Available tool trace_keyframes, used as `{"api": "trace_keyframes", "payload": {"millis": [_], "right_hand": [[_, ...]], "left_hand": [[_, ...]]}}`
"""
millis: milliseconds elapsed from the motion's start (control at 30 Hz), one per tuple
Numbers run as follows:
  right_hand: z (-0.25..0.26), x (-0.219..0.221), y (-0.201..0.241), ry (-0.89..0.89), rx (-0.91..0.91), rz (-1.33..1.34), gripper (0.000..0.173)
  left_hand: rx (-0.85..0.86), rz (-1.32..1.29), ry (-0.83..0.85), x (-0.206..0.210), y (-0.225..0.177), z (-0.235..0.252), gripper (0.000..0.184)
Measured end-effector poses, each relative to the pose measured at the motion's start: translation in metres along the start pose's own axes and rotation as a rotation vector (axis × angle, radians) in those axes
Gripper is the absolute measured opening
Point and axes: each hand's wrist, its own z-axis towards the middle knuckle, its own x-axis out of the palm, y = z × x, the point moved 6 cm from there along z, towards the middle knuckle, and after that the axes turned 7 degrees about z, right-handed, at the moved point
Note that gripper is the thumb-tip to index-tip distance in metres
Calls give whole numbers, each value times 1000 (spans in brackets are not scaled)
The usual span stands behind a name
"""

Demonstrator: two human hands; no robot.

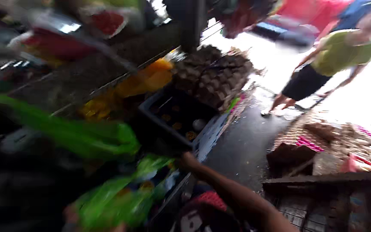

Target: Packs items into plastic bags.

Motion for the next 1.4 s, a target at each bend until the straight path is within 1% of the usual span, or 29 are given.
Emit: {"api": "trace_keyframes", "payload": {"millis": [67, 133, 233, 267, 333, 400, 467, 500, 567, 633, 667, 700, 733, 867, 933, 1067, 1167, 1233, 1300, 1400], "right_hand": [[-10, 5, 8, 110, 95, 210, 34], [-13, 16, 6, 186, 130, 330, 32], [-16, 32, -3, 205, 143, 403, 31], [-17, 38, -7, 204, 148, 422, 33], [-20, 48, -12, 193, 120, 452, 44], [-22, 55, -15, 195, -8, 399, 55], [-26, 63, -14, 232, -214, 218, 61], [-29, 68, -14, 261, -304, 117, 56], [-30, 82, -12, 283, -431, -42, 38], [-33, 93, -5, 247, -520, -80, 26], [-35, 98, 1, 236, -550, -59, 25], [-36, 103, 7, 248, -548, -52, 27], [-38, 107, 14, 274, -510, -94, 32], [-38, 126, 22, 439, -245, -456, 67], [-37, 131, 18, 520, -179, -545, 72], [-39, 143, 5, 560, -96, -502, 71], [-40, 152, 1, 612, -115, -422, 59], [-42, 156, -1, 696, -100, -380, 55], [-46, 158, 0, 736, -92, -440, 55], [-51, 158, 5, 706, -83, -609, 48]], "left_hand": [[-24, -153, 63, -4, -2, 8, 35], [-34, -197, 73, -1, -7, 11, 31], [-75, -265, 69, -5, -6, 12, 29], [-84, -283, 72, -9, -5, 11, 29], [-98, -302, 86, -14, -2, 7, 31], [-132, -342, 106, -18, 1, 5, 29], [-187, -332, 96, -24, 10, 0, 29], [-207, -315, 74, -27, 16, -2, 29], [-239, -342, 57, -32, 25, -5, 28], [-258, -375, 62, -36, 31, -6, 28], [-259, -381, 73, -37, 33, -7, 29], [-258, -383, 89, -38, 33, -9, 29], [-255, -379, 103, -39, 33, -10, 29], [-249, -338, 115, -41, 36, -18, 27], [-246, -284, 107, -43, 38, -22, 27], [-226, -150, 112, -53, 39, -29, 29], [-239, -129, 78, -55, 39, -33, 27], [-248, -111, 83, -58, 39, -36, 27], [-252, -71, 113, -59, 41, -38, 28], [-241, 24, 158, -56, 45, -41, 27]]}}
